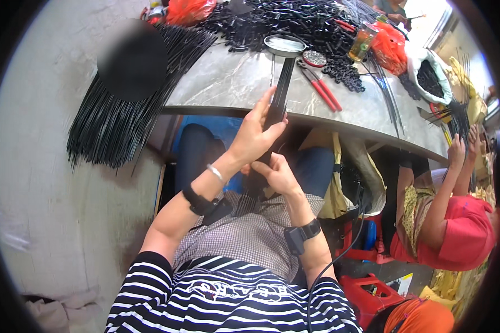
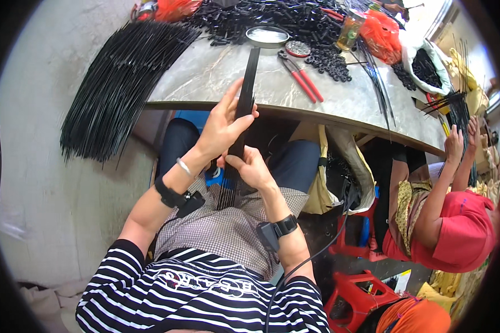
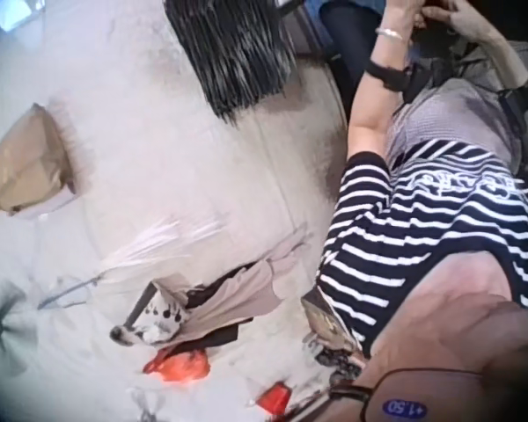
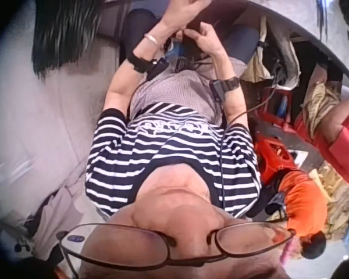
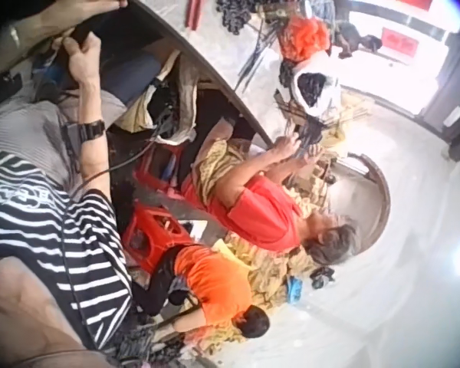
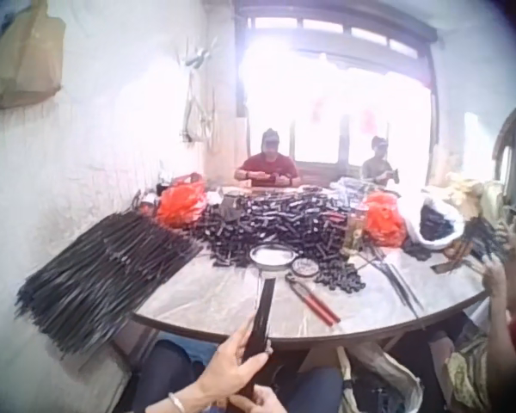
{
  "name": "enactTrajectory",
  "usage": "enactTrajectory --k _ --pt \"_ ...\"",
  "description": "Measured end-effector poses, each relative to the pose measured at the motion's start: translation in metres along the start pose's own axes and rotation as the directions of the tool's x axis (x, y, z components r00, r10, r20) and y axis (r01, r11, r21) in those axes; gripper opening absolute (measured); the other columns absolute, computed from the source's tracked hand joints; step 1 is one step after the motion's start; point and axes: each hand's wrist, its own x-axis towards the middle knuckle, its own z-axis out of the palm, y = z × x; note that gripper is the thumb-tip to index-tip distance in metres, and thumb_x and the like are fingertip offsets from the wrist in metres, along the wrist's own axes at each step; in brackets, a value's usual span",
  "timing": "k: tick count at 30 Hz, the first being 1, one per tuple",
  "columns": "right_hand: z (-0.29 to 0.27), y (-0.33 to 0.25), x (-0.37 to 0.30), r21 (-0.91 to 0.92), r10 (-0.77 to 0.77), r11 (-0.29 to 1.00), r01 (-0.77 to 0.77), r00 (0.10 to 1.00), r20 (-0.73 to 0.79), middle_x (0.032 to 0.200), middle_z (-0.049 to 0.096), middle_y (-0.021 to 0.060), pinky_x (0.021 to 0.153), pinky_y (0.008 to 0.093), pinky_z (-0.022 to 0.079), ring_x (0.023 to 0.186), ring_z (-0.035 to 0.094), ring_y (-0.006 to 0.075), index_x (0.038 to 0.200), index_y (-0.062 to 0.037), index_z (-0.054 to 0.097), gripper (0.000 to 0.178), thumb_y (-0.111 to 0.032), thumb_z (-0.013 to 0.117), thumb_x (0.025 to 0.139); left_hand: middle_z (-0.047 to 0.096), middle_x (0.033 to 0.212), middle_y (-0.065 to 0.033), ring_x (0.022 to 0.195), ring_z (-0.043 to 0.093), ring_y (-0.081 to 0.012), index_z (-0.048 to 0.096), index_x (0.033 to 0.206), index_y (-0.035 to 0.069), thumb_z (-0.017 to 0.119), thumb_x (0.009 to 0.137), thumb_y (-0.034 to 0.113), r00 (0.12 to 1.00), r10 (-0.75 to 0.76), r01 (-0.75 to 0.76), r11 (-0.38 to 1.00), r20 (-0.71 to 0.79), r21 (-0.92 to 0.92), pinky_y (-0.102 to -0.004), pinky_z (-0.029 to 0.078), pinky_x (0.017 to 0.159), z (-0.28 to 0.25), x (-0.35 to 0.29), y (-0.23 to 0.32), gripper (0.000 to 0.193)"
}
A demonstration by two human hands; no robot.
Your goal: Assemble umbrella rib and shaft components using hand tools.
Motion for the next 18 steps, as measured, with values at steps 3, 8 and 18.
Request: enactTrajectory --k 3,8,18 --pt "-0.004 -0.004 -0.003 0.046 0.019 0.999 -0.022 0.999 0.048 0.087 0.068 0.0073 0.08 0.0302 0.052 0.084 0.064 0.0144 0.095 0.0016 0.061 0.008 -0.002 0.055 0.091 0.058 0.119 -0.0218 0.108 0.059 -0.0224 -0.002 0.151 0.013 0.058 0.086 -0.003 0.999 -0.026 0.02 0.99 -0.042 -0.142 -0.0332 0.047 0.094 -0.008 -0.012 0.014 0.09" --pt "-0.008 -0.004 0.003 0.127 0.045 0.99 -0.064 0.987 0.153 0.091 0.068 0.0085 0.082 0.0317 0.052 0.087 0.065 0.0167 0.095 0.0008 0.062 0.01 -0.006 0.058 0.09 0.059 0.119 -0.0212 0.108 0.06 -0.0224 0.008 0.148 -0.001 0.07 0.086 0.01 0.962 -0.269 0.27 0.908 0.048 -0.32 -0.0336 0.049 0.093 -0.035 -0.016 -0.003 0.088" --pt "-0.019 -0.07 0.023 -0.365 -0.041 0.931 -0.012 0.99 -0.138 0.094 0.066 0.0047 0.074 0.0234 0.05 0.084 0.061 0.0087 0.108 0.0022 0.06 0.025 -0.002 0.065 0.084 0.061 0.08 -0.0038 0.07 0.06 -0.0108 0.06 0.1 0.0 0.05 0.099 0.027 0.968 -0.238 0.249 0.919 0.075 -0.305 -0.0253 0.052 0.065 -0.048 0.004 0.006 0.028"
